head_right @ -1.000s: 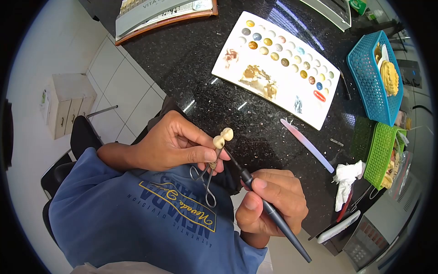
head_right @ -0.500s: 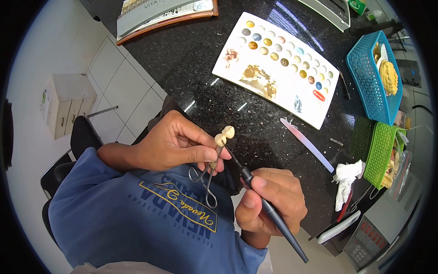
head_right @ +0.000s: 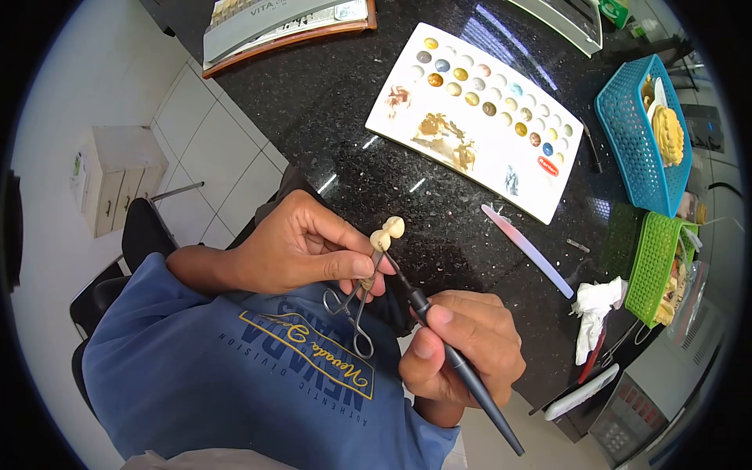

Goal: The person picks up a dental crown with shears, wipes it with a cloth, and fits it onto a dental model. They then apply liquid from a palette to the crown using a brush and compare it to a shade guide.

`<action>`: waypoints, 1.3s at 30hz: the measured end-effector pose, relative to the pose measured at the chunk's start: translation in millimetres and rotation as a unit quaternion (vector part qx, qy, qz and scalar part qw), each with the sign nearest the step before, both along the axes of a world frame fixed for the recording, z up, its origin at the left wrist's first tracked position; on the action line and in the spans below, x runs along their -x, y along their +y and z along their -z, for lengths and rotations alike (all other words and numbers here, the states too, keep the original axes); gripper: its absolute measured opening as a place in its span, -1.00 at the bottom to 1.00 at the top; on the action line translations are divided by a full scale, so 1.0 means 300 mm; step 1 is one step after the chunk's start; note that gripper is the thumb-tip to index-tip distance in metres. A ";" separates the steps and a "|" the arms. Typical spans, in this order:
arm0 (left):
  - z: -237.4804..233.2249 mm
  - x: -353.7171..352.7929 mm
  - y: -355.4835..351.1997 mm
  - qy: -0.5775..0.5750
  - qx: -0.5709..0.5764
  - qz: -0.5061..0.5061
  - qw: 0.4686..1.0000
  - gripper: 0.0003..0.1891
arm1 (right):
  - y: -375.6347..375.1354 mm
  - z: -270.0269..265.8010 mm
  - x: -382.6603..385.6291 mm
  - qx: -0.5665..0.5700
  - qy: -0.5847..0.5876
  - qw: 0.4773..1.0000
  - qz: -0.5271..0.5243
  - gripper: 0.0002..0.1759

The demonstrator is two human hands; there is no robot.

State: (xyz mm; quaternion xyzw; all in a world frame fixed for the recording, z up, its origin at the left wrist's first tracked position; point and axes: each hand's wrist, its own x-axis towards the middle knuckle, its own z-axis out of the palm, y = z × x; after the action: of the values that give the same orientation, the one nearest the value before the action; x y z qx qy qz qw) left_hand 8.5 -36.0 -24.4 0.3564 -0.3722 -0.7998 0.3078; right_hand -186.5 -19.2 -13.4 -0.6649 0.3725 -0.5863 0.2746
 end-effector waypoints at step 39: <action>-0.024 -0.023 -0.027 0.038 -0.099 0.040 0.994 -0.73 | -0.141 -0.094 0.114 -0.129 0.212 0.934 0.258 -0.89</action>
State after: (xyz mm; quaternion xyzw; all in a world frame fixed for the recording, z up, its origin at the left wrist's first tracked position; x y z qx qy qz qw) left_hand 15.5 -44.1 -17.2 0.3395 -0.2931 -0.8573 0.2527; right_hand -220.6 -61.6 14.7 -0.6136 0.6530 -0.4297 0.1117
